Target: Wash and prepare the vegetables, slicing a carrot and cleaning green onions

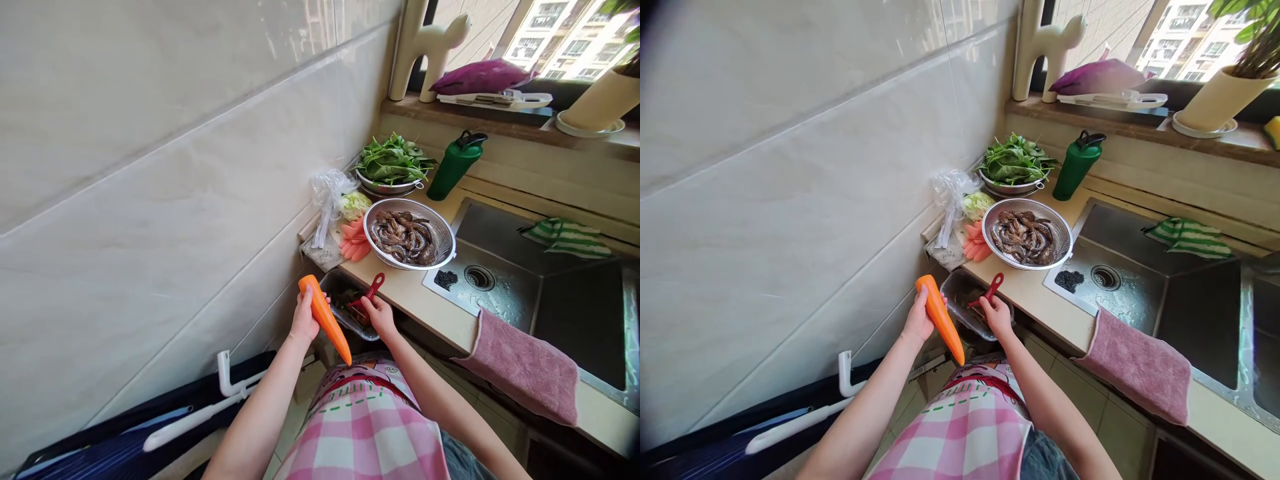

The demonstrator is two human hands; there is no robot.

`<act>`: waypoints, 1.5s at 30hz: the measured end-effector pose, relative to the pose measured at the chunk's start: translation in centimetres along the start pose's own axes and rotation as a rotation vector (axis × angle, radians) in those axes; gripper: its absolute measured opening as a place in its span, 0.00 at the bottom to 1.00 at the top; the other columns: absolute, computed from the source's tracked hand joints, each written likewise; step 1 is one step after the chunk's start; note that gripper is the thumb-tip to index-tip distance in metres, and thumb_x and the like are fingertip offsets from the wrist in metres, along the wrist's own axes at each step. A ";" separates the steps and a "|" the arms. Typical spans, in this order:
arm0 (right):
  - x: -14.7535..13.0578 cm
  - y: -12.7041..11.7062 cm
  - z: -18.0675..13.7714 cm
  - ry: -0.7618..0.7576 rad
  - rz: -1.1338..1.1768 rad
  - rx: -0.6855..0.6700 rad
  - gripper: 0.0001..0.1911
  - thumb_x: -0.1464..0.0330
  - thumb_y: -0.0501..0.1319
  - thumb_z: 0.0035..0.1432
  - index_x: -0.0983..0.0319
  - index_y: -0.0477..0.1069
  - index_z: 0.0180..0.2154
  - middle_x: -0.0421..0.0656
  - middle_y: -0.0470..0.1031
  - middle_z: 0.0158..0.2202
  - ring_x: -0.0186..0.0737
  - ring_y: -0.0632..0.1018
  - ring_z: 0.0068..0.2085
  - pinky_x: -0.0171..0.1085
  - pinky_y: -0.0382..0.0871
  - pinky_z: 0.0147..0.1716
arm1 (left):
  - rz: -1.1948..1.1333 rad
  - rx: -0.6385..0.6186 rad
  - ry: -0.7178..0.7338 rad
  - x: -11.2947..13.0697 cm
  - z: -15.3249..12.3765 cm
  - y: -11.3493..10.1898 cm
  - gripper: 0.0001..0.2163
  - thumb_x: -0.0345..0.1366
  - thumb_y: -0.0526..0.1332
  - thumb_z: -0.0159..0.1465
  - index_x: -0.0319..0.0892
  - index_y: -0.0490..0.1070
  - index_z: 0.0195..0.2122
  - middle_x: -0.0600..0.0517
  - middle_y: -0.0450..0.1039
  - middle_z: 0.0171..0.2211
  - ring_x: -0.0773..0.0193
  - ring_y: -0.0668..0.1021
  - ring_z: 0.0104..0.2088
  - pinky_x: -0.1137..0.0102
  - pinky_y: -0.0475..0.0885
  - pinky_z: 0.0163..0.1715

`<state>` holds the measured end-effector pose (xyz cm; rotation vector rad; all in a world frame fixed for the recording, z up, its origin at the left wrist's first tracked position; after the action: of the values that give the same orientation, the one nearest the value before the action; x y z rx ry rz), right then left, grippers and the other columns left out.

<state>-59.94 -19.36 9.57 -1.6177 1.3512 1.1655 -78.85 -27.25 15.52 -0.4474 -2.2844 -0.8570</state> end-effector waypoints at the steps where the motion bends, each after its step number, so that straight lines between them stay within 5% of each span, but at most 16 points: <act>1: -0.2 0.1 -0.2 0.016 0.053 0.005 0.19 0.51 0.61 0.46 0.61 0.72 0.28 0.38 0.72 0.20 0.33 0.66 0.19 0.33 0.58 0.20 | -0.019 0.003 -0.003 -0.1 0.0 0.0 0.17 0.45 0.64 0.55 0.42 0.63 0.40 0.52 0.71 0.28 0.64 0.76 0.27 0.67 0.72 0.31; 10: -3.7 1.6 -2.9 0.119 0.457 0.034 0.17 0.55 0.67 0.42 0.60 0.67 0.26 0.34 0.66 0.19 0.26 0.61 0.16 0.29 0.50 0.14 | -0.156 -0.021 0.066 -0.1 -0.9 -0.8 0.14 0.26 0.67 0.46 0.39 0.69 0.34 0.52 0.74 0.31 0.62 0.77 0.37 0.64 0.69 0.45; 15: -3.9 4.6 -4.6 0.235 0.480 -0.042 0.20 0.54 0.67 0.41 0.61 0.67 0.28 0.32 0.63 0.16 0.27 0.65 0.17 0.27 0.51 0.14 | -0.163 -0.095 0.083 -1.0 -1.9 -0.6 0.21 0.27 0.71 0.42 0.43 0.68 0.38 0.52 0.75 0.36 0.60 0.76 0.42 0.61 0.69 0.47; 20: -4.2 6.7 -5.6 0.273 0.491 -0.111 0.20 0.54 0.68 0.40 0.62 0.67 0.28 0.34 0.67 0.18 0.26 0.66 0.17 0.26 0.50 0.14 | -0.115 -0.135 0.132 -1.2 -2.7 -0.5 0.26 0.27 0.73 0.40 0.47 0.67 0.40 0.55 0.75 0.36 0.63 0.77 0.37 0.66 0.70 0.44; 26: -1.8 5.0 -4.7 0.293 0.493 -0.043 0.21 0.54 0.68 0.40 0.63 0.68 0.29 0.36 0.70 0.20 0.26 0.66 0.17 0.26 0.51 0.14 | -0.135 -0.223 0.178 -0.3 -3.3 -0.7 0.24 0.29 0.72 0.44 0.49 0.67 0.41 0.53 0.75 0.42 0.60 0.74 0.48 0.60 0.64 0.53; 31: 0.6 -0.3 -3.0 0.166 0.332 0.166 0.21 0.52 0.67 0.39 0.63 0.69 0.27 0.36 0.68 0.19 0.28 0.66 0.17 0.29 0.54 0.15 | -0.180 -0.249 0.230 1.5 -3.2 -1.9 0.22 0.33 0.72 0.45 0.49 0.68 0.41 0.52 0.75 0.43 0.58 0.73 0.50 0.54 0.59 0.57; 35: 0.4 -3.0 -2.4 -0.045 -0.014 0.249 0.20 0.52 0.64 0.43 0.62 0.72 0.29 0.40 0.72 0.23 0.34 0.69 0.22 0.34 0.63 0.22 | -0.195 -0.266 0.233 2.6 -3.0 -2.7 0.20 0.35 0.71 0.47 0.49 0.70 0.41 0.51 0.74 0.44 0.56 0.72 0.52 0.53 0.61 0.56; 40: -0.8 -1.6 -1.7 -0.253 -0.616 0.120 0.11 0.60 0.59 0.52 0.61 0.73 0.29 0.44 0.74 0.31 0.39 0.73 0.30 0.35 0.63 0.30 | -0.279 -0.268 0.123 2.6 -2.4 -3.5 0.15 0.42 0.67 0.52 0.47 0.71 0.41 0.50 0.74 0.46 0.52 0.71 0.52 0.50 0.65 0.51; 45: -0.3 0.1 -0.6 -0.243 -0.711 0.000 0.09 0.63 0.57 0.55 0.61 0.73 0.33 0.45 0.74 0.32 0.39 0.73 0.32 0.34 0.63 0.30 | -0.351 -0.298 0.021 2.3 -2.2 -3.8 0.13 0.38 0.60 0.59 0.43 0.70 0.44 0.48 0.75 0.45 0.53 0.72 0.52 0.51 0.68 0.50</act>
<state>-59.96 -19.84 10.02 -1.6822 0.5368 0.8759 -81.43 -31.33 16.61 -0.1610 -2.2581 -1.3798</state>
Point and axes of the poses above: each hand's wrist, its own z-axis towards the middle knuckle, its own y-axis out of the palm, x = y × z, the point moved 8 cm from there along z, towards the middle knuckle
